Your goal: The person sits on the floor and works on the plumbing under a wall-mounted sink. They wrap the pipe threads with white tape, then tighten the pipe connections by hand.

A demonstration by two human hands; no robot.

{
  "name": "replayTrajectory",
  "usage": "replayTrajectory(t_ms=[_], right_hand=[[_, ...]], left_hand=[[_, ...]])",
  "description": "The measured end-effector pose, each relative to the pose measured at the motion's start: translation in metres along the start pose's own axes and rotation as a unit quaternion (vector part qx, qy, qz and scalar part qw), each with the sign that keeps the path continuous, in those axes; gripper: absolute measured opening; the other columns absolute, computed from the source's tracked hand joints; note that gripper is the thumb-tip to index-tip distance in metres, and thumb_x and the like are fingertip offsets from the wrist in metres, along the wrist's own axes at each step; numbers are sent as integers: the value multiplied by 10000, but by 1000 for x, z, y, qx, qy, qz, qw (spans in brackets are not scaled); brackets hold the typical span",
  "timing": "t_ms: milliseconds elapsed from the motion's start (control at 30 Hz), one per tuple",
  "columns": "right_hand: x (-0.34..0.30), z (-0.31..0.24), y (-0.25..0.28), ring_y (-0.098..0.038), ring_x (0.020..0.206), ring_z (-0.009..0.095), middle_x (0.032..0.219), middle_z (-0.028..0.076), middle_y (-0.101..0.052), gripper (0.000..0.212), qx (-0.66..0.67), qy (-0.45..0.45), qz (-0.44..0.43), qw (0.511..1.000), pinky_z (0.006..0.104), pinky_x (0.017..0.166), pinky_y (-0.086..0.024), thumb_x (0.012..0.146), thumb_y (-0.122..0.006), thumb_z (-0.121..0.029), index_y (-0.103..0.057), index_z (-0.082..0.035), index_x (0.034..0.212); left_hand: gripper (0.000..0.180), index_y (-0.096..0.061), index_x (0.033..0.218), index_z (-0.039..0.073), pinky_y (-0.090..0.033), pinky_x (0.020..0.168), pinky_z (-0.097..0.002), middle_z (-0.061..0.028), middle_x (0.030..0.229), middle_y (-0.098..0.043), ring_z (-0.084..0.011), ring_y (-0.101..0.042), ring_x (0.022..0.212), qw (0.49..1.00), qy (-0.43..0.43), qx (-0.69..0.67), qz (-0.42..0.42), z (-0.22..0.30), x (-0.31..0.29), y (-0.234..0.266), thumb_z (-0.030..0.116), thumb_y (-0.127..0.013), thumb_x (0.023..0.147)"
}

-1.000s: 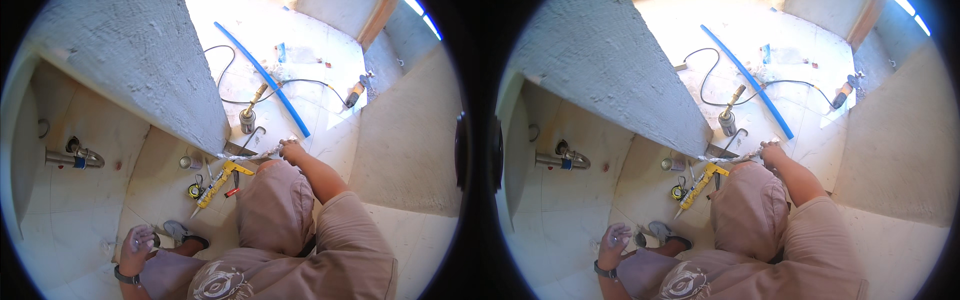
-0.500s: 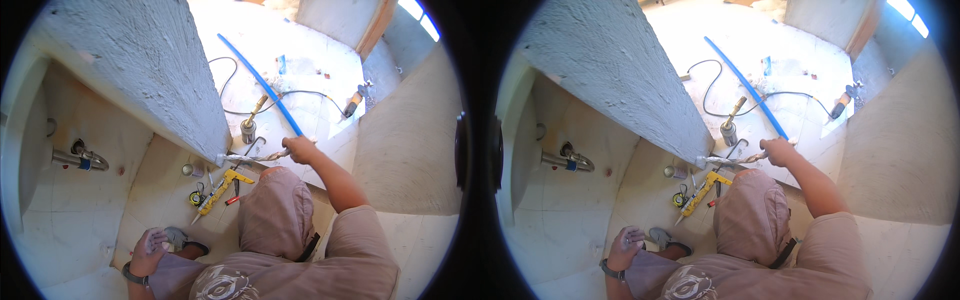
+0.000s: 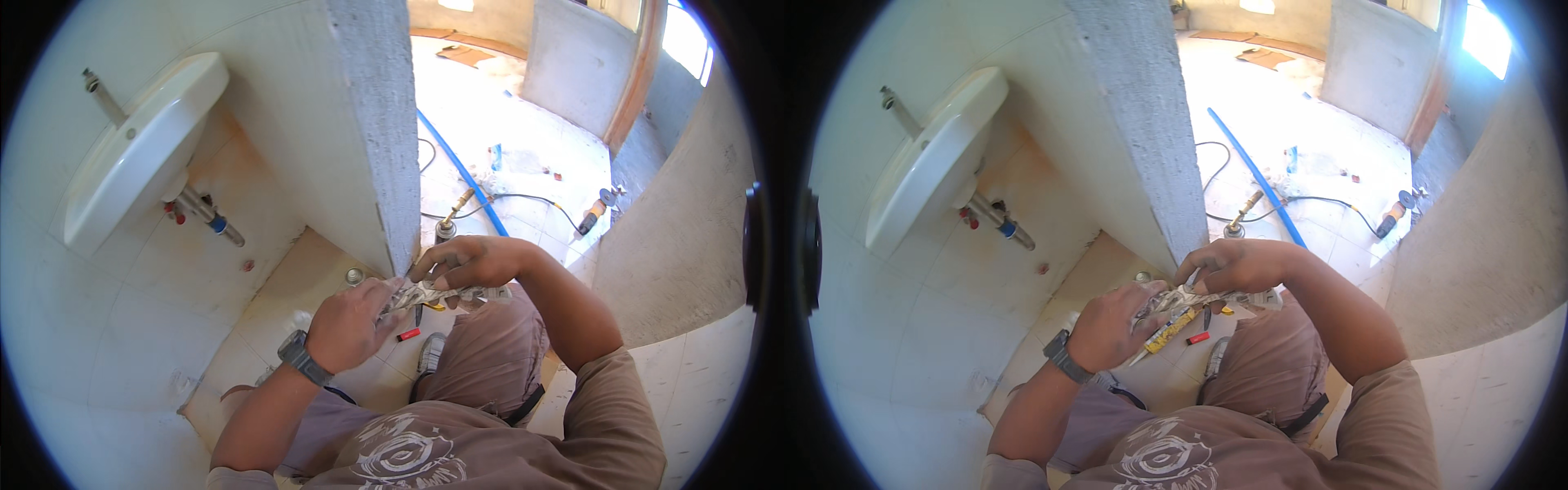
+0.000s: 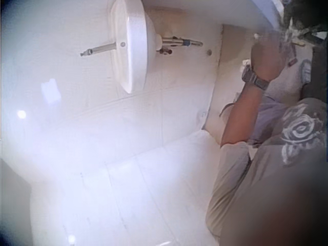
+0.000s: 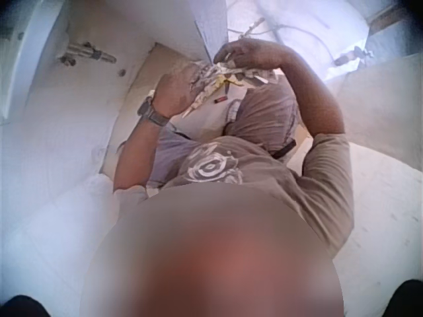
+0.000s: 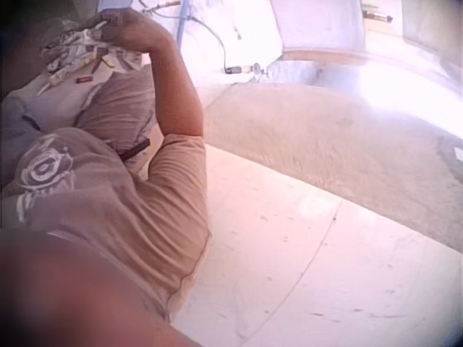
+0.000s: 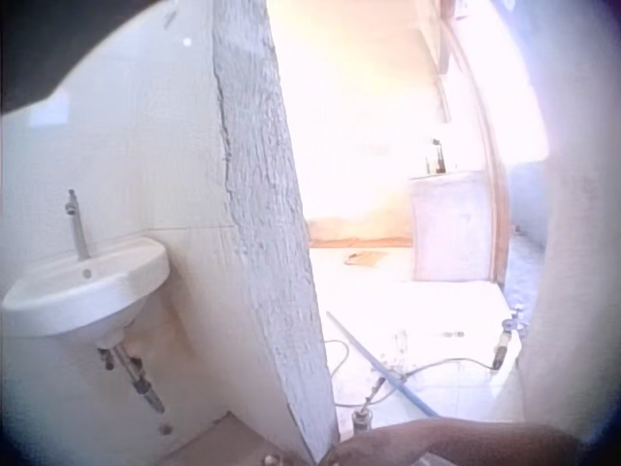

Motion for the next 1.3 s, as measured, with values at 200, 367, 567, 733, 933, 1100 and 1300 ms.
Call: replayTrajectory(t_ms=[200,367,567,733,933,1100,1300], right_hand=[[41,-18,-53,-701,1104,368,1280,183,-699,549,-429,93,196,877,463,966,-535,985,-721,-306,-554,-109,1470],[66,-28,-80,-722,983,386,1034,220,-739,440,-359,47,169,917,464,838,-562,953,-766,-302,-658,-44,1292],[84,-17,-80,-636,664,173,848,101,-687,483,16,-64,-51,997,336,622,-514,1070,-595,-430,-668,-11,1299],[81,-16,-85,-648,702,168,910,111,-696,505,72,-85,-68,991,311,657,-529,1075,-578,-443,-649,-8,1323],[78,-26,-118,-434,1448,340,1510,196,-491,511,-550,185,430,692,620,1213,-256,985,-691,-375,-610,-136,1429],[112,-26,-109,-250,1591,343,1612,153,-393,557,-641,354,477,485,704,1263,-57,902,-732,-309,-610,-240,1441],[106,-63,-82,-678,830,285,854,54,-656,271,-589,423,345,596,491,872,-516,784,-791,-203,-677,-122,1016]], left_hand=[[396,-681,1333,50,-567,845,-437,-183,1172,-736,-392,-704,987,989,92,-113,19,-50,-47,30,270,-685,1003],[410,-671,1385,111,-570,802,-410,-144,1134,-739,-339,-711,936,991,50,-110,60,-72,-77,48,232,-697,994],[552,-633,1450,206,-537,677,-436,-30,887,-640,-251,-638,731,956,-77,271,85,-71,-87,40,199,-764,914],[571,-561,1527,278,-547,663,-425,-66,885,-637,-272,-670,719,958,-68,275,33,-86,-100,16,253,-689,971],[517,-577,1498,122,-532,613,-363,-70,874,-699,-199,-671,679,987,14,74,141,-117,-81,21,349,-654,1040],[617,-539,1504,21,-433,482,-237,-15,774,-632,-61,-542,535,831,291,-463,-104,-100,-72,62,423,-661,1052],[658,-511,1530,55,-461,475,-290,-13,732,-634,-89,-555,539,875,154,-450,-92,-70,-81,58,468,-665,1041]])
Point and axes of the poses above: each hand's wrist, its own x-axis towards the middle knuckle, its own y-axis out of the back of the hand, z = x × y, the point moved 1 cm from there along x, towards the middle knuckle
